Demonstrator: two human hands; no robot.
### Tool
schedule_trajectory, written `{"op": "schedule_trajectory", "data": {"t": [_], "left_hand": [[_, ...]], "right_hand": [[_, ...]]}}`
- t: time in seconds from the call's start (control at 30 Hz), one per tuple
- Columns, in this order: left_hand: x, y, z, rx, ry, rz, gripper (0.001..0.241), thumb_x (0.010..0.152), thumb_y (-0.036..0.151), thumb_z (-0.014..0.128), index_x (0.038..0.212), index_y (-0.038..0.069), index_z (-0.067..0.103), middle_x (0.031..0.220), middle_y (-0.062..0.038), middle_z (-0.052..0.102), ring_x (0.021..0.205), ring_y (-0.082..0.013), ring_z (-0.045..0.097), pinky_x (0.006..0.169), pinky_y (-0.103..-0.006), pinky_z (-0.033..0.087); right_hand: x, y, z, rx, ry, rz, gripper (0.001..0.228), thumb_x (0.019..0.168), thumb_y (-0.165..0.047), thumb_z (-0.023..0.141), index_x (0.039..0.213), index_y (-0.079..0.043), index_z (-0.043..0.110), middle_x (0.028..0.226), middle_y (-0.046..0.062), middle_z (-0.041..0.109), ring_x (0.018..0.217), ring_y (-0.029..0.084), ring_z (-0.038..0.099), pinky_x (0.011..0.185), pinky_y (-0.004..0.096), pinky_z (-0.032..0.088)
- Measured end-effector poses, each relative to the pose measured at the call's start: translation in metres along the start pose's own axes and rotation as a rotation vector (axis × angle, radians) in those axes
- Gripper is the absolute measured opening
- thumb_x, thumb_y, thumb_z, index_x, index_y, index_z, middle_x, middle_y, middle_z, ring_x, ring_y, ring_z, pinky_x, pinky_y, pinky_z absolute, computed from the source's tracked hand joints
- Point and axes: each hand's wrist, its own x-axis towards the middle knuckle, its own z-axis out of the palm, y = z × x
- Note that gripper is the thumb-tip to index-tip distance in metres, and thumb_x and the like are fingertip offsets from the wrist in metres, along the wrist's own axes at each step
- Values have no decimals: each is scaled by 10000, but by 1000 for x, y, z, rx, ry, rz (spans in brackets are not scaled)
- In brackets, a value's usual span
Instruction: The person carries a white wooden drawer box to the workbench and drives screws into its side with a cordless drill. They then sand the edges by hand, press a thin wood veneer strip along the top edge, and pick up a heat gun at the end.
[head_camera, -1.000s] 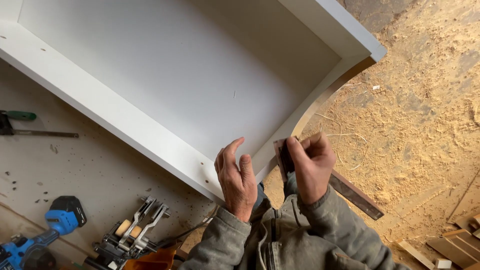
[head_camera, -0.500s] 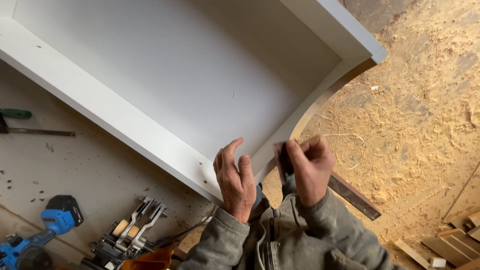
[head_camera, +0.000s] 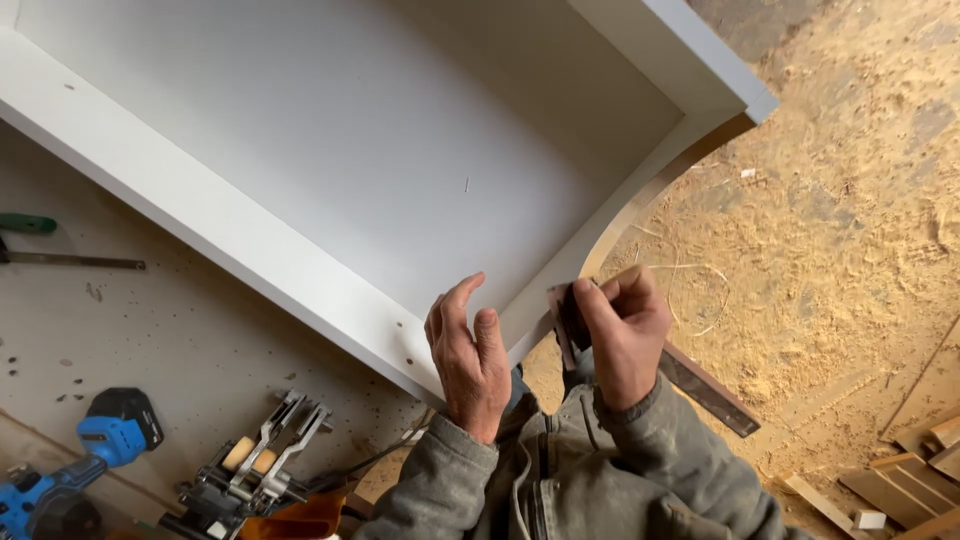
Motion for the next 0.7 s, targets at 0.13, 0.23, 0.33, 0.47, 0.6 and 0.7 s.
{"op": "schedule_trajectory", "data": {"t": [0.13, 0.23, 0.33, 0.47, 0.6, 0.7], "left_hand": [[1, -5, 2, -12, 35, 56, 687, 1119, 589, 259, 1337, 27, 587, 1210, -121, 666, 1182, -295, 590, 1112, -492, 420], [-2, -4, 1, 12, 38, 70, 683, 1126, 582, 256, 1334, 23, 590, 1233, -133, 657, 1223, -320, 565, 1099, -492, 416], [5, -3, 3, -22, 43, 40, 692, 1106, 589, 270, 1329, 21, 597, 1198, -127, 667, 1165, -305, 581, 1076, -484, 426], [-1, -4, 4, -10, 36, 46, 683, 1114, 588, 264, 1331, 31, 594, 1222, -128, 667, 1206, -307, 578, 1096, -482, 430], [-1, -10, 5, 6, 60, 82, 663, 1128, 574, 258, 1329, 37, 590, 1257, -133, 663, 1224, -310, 585, 1123, -493, 412], [3, 1, -1, 7, 52, 47, 667, 1124, 570, 270, 1332, 25, 595, 1279, -155, 648, 1248, -348, 549, 1077, -482, 424]], "right_hand": [[8, -1, 0, 8, -7, -26, 294, 980, -36, 727, 845, -87, 471, 772, -33, 550, 687, 22, 495, 589, 213, 421], [3, -1, -1, -16, -17, -19, 240, 957, -36, 708, 845, -83, 501, 747, -28, 584, 644, 32, 528, 563, 214, 444], [9, -2, 2, -32, 3, -4, 245, 975, -30, 711, 845, -77, 507, 729, -32, 563, 625, 31, 493, 547, 211, 415], [2, -5, -1, -48, -6, -10, 263, 971, -29, 713, 841, -80, 490, 736, -33, 565, 636, 24, 499, 552, 206, 416], [7, -3, -1, -54, -14, -9, 251, 969, -37, 711, 845, -85, 498, 746, -34, 572, 645, 19, 507, 557, 201, 413], [12, -3, -3, -61, -43, -12, 251, 963, -45, 715, 841, -90, 500, 710, -25, 570, 592, 30, 506, 513, 207, 422]]}}
